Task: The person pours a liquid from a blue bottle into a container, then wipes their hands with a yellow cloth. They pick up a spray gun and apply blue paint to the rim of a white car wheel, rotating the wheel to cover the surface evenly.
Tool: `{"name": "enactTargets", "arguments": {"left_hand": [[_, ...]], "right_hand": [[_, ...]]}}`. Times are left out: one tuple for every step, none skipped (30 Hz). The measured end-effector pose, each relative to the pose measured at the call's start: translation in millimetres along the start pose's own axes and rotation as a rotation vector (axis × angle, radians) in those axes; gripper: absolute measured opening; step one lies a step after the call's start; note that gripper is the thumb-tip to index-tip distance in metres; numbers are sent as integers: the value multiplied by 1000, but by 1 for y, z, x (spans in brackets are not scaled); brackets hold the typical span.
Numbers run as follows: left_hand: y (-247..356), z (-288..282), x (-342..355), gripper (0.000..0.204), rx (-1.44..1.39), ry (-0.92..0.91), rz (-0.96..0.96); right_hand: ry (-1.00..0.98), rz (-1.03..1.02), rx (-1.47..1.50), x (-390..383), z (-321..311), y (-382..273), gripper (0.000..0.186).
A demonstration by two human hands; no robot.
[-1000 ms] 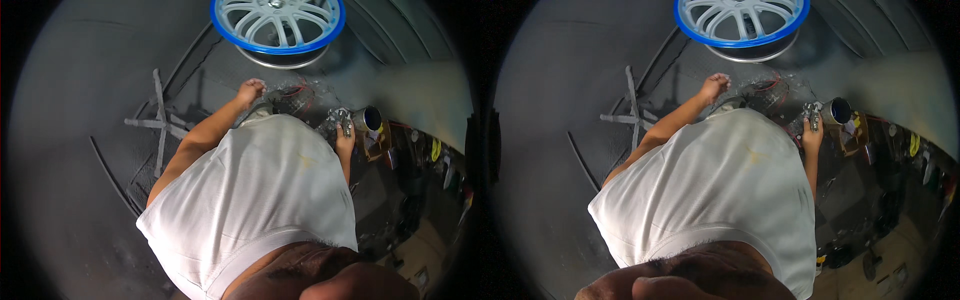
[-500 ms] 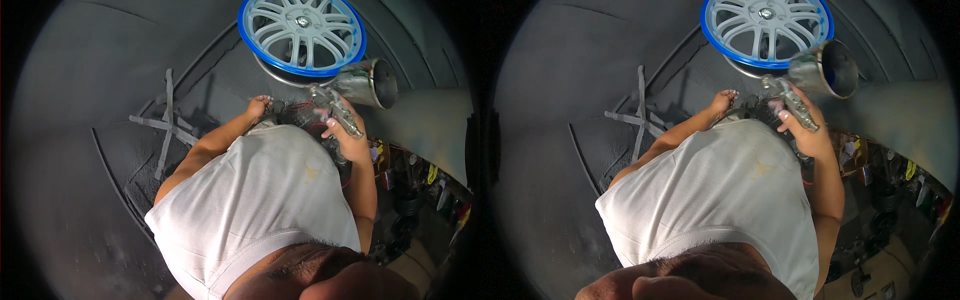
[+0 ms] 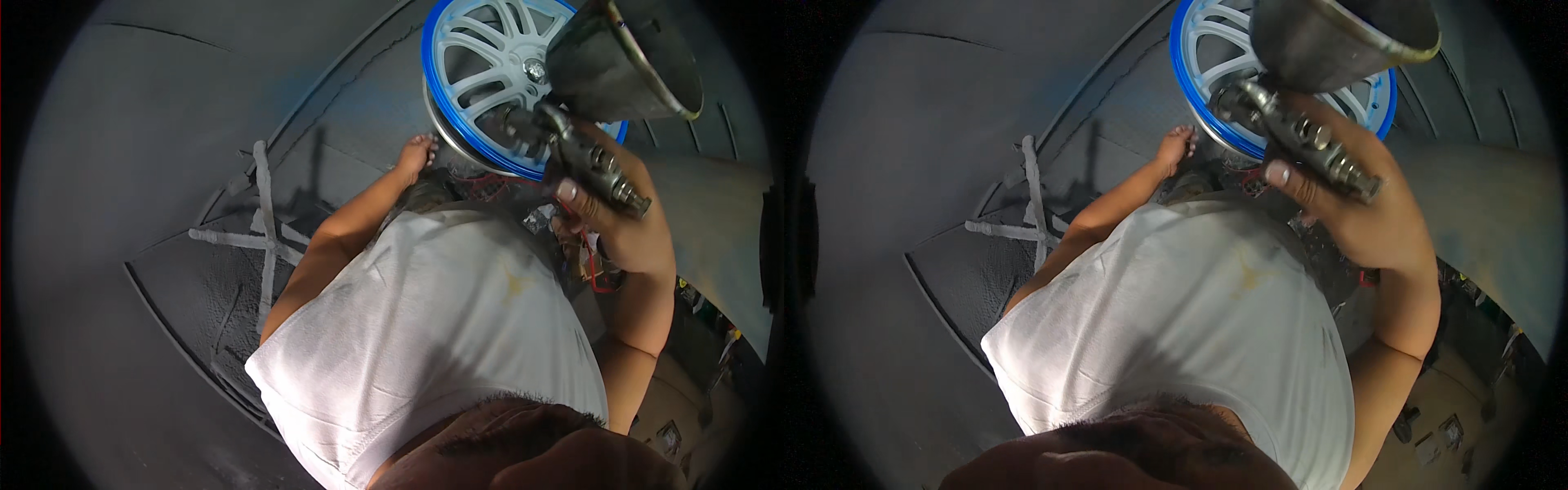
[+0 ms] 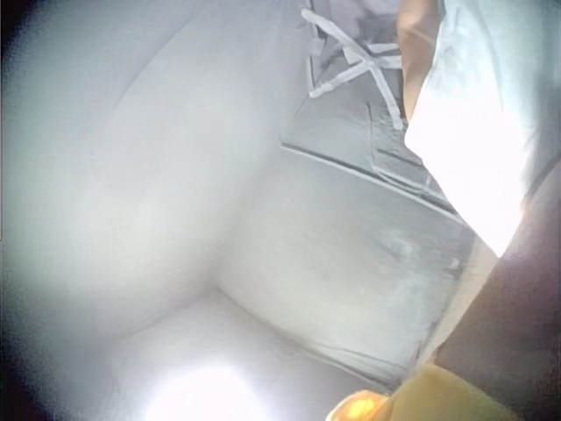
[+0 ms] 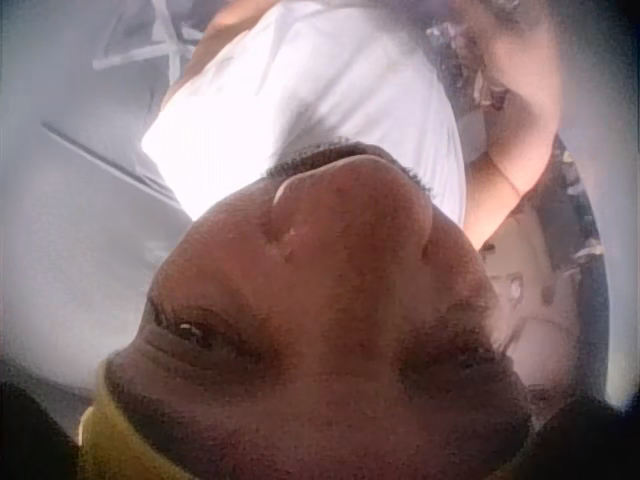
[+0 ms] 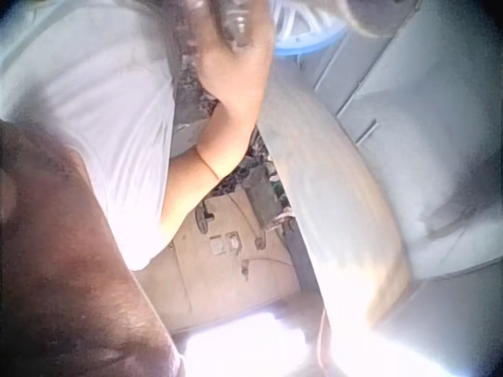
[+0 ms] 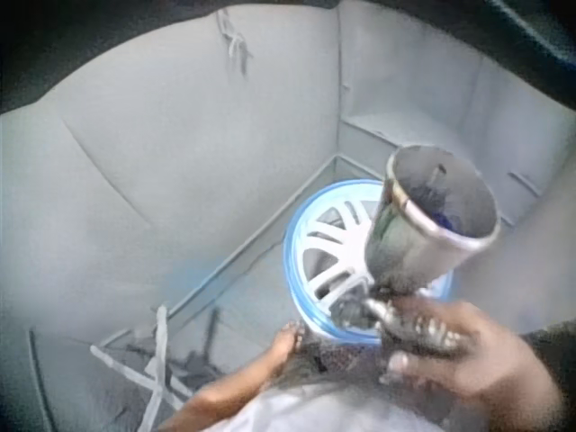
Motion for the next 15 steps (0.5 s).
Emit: {"name": "enactTargets", "arguments": {"left_hand": [[18,-5,0,26,-9,49,17],[32,-6,7,28,-9,80,32],[39,-8,17,30,-10,62,57],[45,-8,30,32,-13,37,80],[54,-10,40,34,-5,26,109],[60,-12,48,33,-7,21,117],[66,-11,55,33,-12,10,128],[70,-10,60,33,-19,0,140],[72,-8,62,32,-30,-4,141],[75,-5,65,32,-42,-9,143],[76,-1,66,31,-55,-15,145],[75,2,68,31,-81,-19,137],[71,2,69,31,-108,-12,132],[68,1,69,32,-134,-6,126],[65,-1,71,32,-120,-11,127]], "right_hand": [[18,-1,-46,11,4,-8,52],[55,1,-87,19,6,-15,52],[71,17,-122,27,8,-20,49],[72,25,-157,34,12,-25,48],[62,22,-179,44,11,-29,48],[49,19,-202,52,10,-30,47],[85,40,-228,59,12,-30,42],[88,20,-255,67,14,-29,40],[89,-1,-282,74,15,-28,38],[92,-22,-310,81,15,-28,36],[91,-80,-326,88,14,-29,31],[125,-96,-320,94,12,-29,31],[148,-115,-313,100,11,-28,31],[172,-135,-305,103,10,-28,31],[156,-77,-309,103,11,-35,44]]}}
Point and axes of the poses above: each hand's wrist, its own x-axis towards the middle knuckle, its own z-axis out of the palm, y = z × x, the point moved 2 cm from there along x, towards the middle knuckle, and after that the axes turned 7 degrees about z, right-handed, at the moved point
